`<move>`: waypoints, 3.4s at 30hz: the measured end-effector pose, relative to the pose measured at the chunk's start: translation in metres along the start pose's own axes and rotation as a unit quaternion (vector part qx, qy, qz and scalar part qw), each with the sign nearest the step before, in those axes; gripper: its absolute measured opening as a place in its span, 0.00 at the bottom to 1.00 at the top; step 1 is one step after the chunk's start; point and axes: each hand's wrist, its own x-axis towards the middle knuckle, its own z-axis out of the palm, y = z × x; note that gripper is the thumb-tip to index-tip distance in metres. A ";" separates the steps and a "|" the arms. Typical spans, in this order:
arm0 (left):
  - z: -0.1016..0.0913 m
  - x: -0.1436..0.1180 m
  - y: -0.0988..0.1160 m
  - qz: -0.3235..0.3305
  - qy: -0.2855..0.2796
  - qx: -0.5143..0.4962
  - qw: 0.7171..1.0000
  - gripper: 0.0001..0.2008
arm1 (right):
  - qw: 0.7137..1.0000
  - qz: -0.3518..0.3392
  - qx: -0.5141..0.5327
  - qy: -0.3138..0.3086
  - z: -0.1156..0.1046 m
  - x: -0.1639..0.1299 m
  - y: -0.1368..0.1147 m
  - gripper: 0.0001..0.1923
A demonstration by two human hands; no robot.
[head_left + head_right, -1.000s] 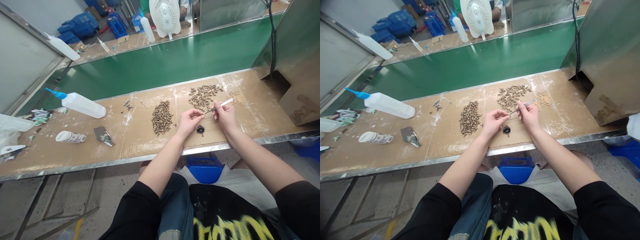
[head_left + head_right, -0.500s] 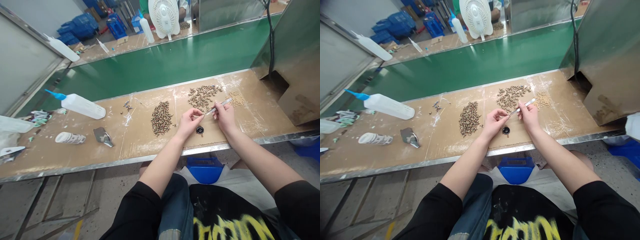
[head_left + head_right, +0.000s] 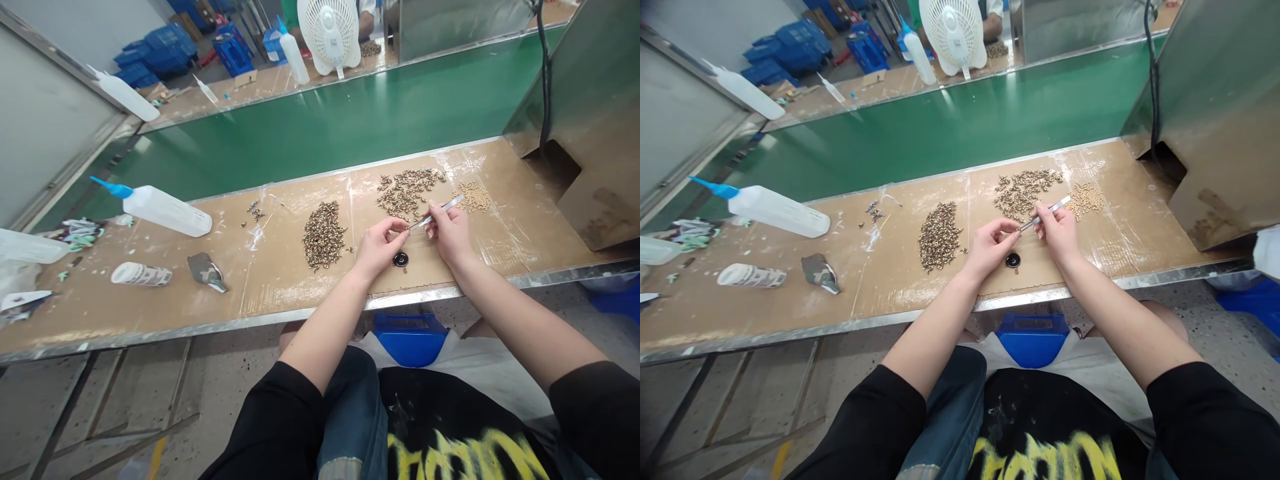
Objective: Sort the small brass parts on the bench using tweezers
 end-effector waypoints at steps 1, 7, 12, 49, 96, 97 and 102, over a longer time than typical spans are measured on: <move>0.000 0.000 0.000 0.002 -0.001 0.004 1.000 0.09 | 1.000 0.001 -0.007 0.000 0.000 0.000 0.000 0.26; 0.000 -0.002 -0.001 0.011 -0.004 0.040 0.999 0.09 | 0.998 -0.004 -0.057 -0.015 0.001 -0.003 -0.005 0.28; 0.000 -0.001 -0.001 0.009 0.001 0.061 0.998 0.09 | 0.998 0.003 -0.053 -0.016 0.001 -0.005 -0.007 0.28; 0.000 -0.002 0.001 0.012 -0.024 0.094 0.995 0.08 | 0.999 0.010 -0.046 -0.020 0.002 -0.005 -0.004 0.28; -0.001 -0.004 0.010 0.018 -0.051 0.165 0.985 0.09 | 0.996 0.001 -0.079 -0.051 0.002 -0.005 -0.003 0.25; -0.001 -0.004 0.011 0.017 -0.053 0.165 0.985 0.09 | 0.995 0.001 -0.081 -0.051 0.002 -0.005 -0.002 0.25; -0.002 -0.004 0.014 0.009 -0.065 0.172 0.983 0.10 | 0.995 0.003 -0.081 -0.052 0.001 -0.005 -0.002 0.26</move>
